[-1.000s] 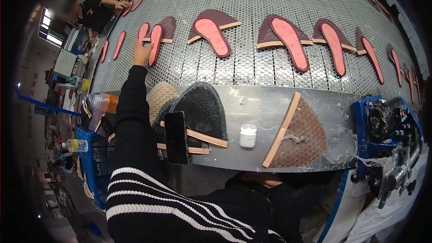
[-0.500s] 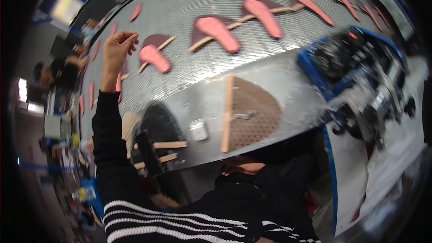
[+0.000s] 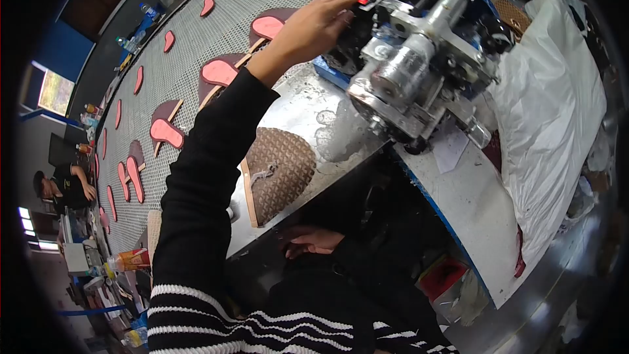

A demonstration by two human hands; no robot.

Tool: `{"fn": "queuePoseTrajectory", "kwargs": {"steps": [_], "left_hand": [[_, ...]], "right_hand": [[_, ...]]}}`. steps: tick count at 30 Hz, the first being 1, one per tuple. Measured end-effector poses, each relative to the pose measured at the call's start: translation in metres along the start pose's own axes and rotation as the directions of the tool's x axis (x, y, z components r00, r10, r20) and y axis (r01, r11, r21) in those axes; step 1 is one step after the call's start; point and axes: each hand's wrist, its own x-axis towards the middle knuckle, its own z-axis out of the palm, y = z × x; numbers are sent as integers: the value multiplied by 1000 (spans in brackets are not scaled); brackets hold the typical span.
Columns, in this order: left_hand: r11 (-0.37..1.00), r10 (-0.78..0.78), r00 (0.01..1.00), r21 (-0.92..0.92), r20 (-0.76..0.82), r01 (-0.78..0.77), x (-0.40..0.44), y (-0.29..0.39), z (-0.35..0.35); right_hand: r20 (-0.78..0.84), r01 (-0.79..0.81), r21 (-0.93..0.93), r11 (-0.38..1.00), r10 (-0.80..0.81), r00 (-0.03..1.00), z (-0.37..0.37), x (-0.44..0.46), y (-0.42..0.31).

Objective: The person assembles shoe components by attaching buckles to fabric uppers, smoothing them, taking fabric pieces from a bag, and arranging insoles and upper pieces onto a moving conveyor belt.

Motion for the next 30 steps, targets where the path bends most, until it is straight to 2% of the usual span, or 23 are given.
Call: {"fn": "queuePoseTrajectory", "kwargs": {"steps": [1, 3, 5, 9, 14, 18, 21, 25, 28, 30], "left_hand": [[998, -54, 998, -39, 26, 55, 3, 1, 3], [971, 108, 994, 212, 11, -108, 10, 1, 3], [858, 263, 964, 448, 34, -250, 12, 4, -5], [716, 275, 947, 622, 168, -318, 13, 11, -16], [712, 220, 949, 627, 228, -316, 13, 5, -18], [591, 333, 911, 699, 243, -403, 16, 6, -16], [564, 277, 934, 748, 228, -349, 16, 18, -15], [642, 325, 938, 700, 121, -312, 14, 17, -9], [711, 127, 988, 687, 87, -151, -3, 30, -14], [812, 75, 997, 582, -23, -48, -20, 50, -26]], "right_hand": [[-1, 3, 4, 1000, -3, 1000, 4, -2, -4], [23, 16, 20, 1000, -16, 1000, 5, -1, -11], [70, 17, 56, 998, -21, 997, -2, 2, -8], [86, 5, 23, 1000, -7, 996, -11, 11, -2], [76, -24, 1, 1000, 24, 997, -12, 12, 0], [54, -38, 0, 999, 37, 998, -13, 14, 1], [26, -52, -12, 999, 52, 998, -14, 12, 5], [26, -38, -11, 999, 39, 999, -9, 12, 1], [-17, -46, -48, 998, 45, 999, -5, 7, 4], [-49, -54, -61, 997, 51, 997, 0, 9, 8]]}}
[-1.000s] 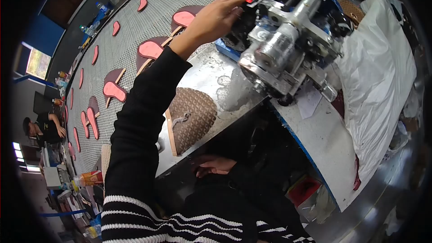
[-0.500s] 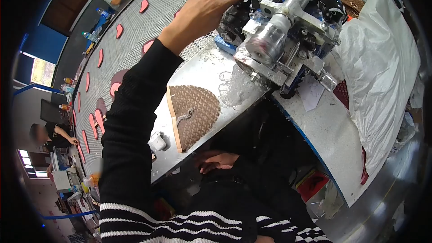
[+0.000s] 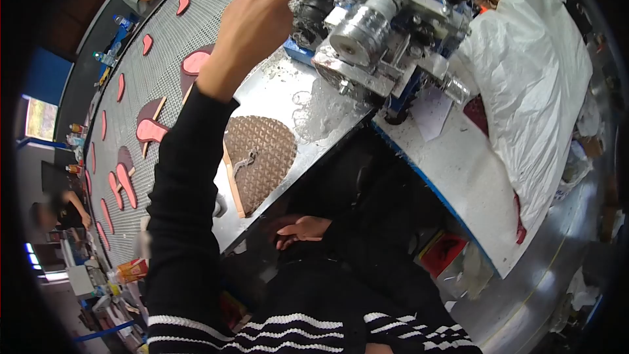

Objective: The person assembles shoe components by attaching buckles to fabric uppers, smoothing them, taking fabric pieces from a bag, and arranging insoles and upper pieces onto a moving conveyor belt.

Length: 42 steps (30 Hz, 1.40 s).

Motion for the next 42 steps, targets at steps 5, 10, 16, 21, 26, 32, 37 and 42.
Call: {"fn": "queuePoseTrajectory", "kwargs": {"steps": [5, 10, 16, 21, 26, 32, 37, 42], "left_hand": [[960, -165, 975, -252, -151, 123, -36, 27, -40], [973, 151, 981, -160, -123, -169, -33, 56, -91], [864, 504, 864, -13, -17, -504, 1, 82, -114], [807, 574, 803, 53, 161, -588, 24, 101, -112], [749, 622, 746, 97, 238, -655, 31, 108, -102], [702, 648, 707, 138, 281, -699, 36, 110, -103], [667, 674, 678, 155, 293, -729, 37, 112, -102], [673, 634, 694, 198, 340, -712, 37, 122, -104]], "right_hand": [[5, 8, -4, 1000, -8, 1000, 5, -4, -3], [-9, -9, 12, 1000, 9, 1000, 3, -1, -3], [27, -29, -59, 998, 30, 999, 0, -2, -9], [51, -10, -48, 999, 13, 999, -7, -1, -3], [70, 13, -70, 997, -8, 997, -5, -2, -6], [91, -4, -96, 995, 12, 996, -7, -2, -8], [98, 10, -93, 996, -1, 995, -9, -1, -7], [110, 9, -92, 996, 1, 994, -13, 1, -5]]}}
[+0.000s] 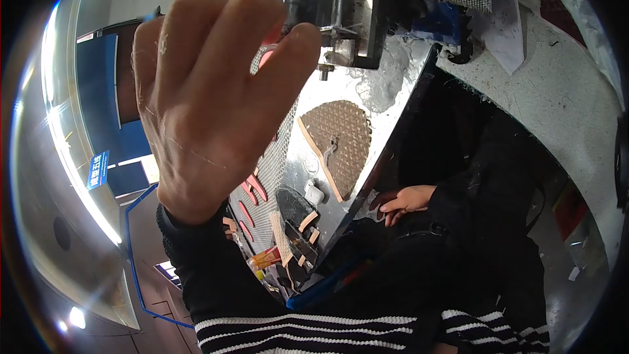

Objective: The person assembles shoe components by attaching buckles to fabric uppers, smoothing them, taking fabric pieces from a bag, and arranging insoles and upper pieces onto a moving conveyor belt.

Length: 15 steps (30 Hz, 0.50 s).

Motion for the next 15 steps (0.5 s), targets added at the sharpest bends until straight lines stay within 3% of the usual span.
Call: {"fn": "queuePoseTrajectory", "kwargs": {"steps": [15], "left_hand": [[999, 36, 999, 17, -30, -35, 2, 5, 0]], "right_hand": [[11, 21, -11, 1000, -21, 1000, -1, 2, 0]]}}
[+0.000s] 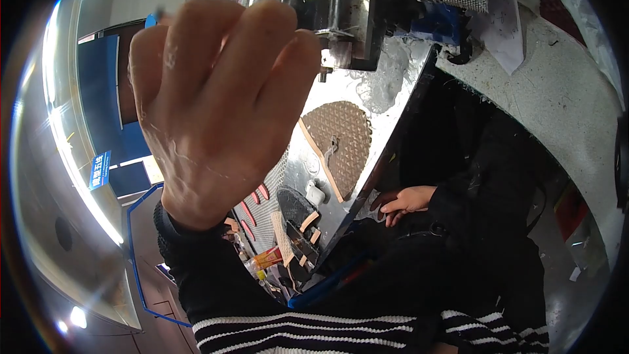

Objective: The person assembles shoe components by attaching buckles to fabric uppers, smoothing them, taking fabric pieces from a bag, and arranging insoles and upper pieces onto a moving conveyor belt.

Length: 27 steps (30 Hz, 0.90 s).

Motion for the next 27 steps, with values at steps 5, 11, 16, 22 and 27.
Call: {"fn": "queuePoseTrajectory", "kwargs": {"steps": [5, 11, 16, 22, 27], "left_hand": [[995, -102, 994, 3, 44, 102, -4, 4, -13], [985, -173, 985, -1, -15, 173, -21, -2, -20], [995, -87, 994, -61, -72, 83, -22, 1, -12], [999, -51, 999, 19, 2, 51, -17, 2, 3], [996, -6, 999, 90, -33, 9, -18, -1, 8]], "right_hand": [[-11, -20, -20, 1000, 20, 1000, 2, -1, -5], [-7, -26, -6, 1000, 26, 1000, 3, 0, -5], [-11, -26, -1, 1000, 26, 1000, 2, 3, -3], [-12, -17, 1, 1000, 17, 1000, -1, 3, 0], [-18, -23, -2, 1000, 23, 1000, 1, 2, -2]]}}
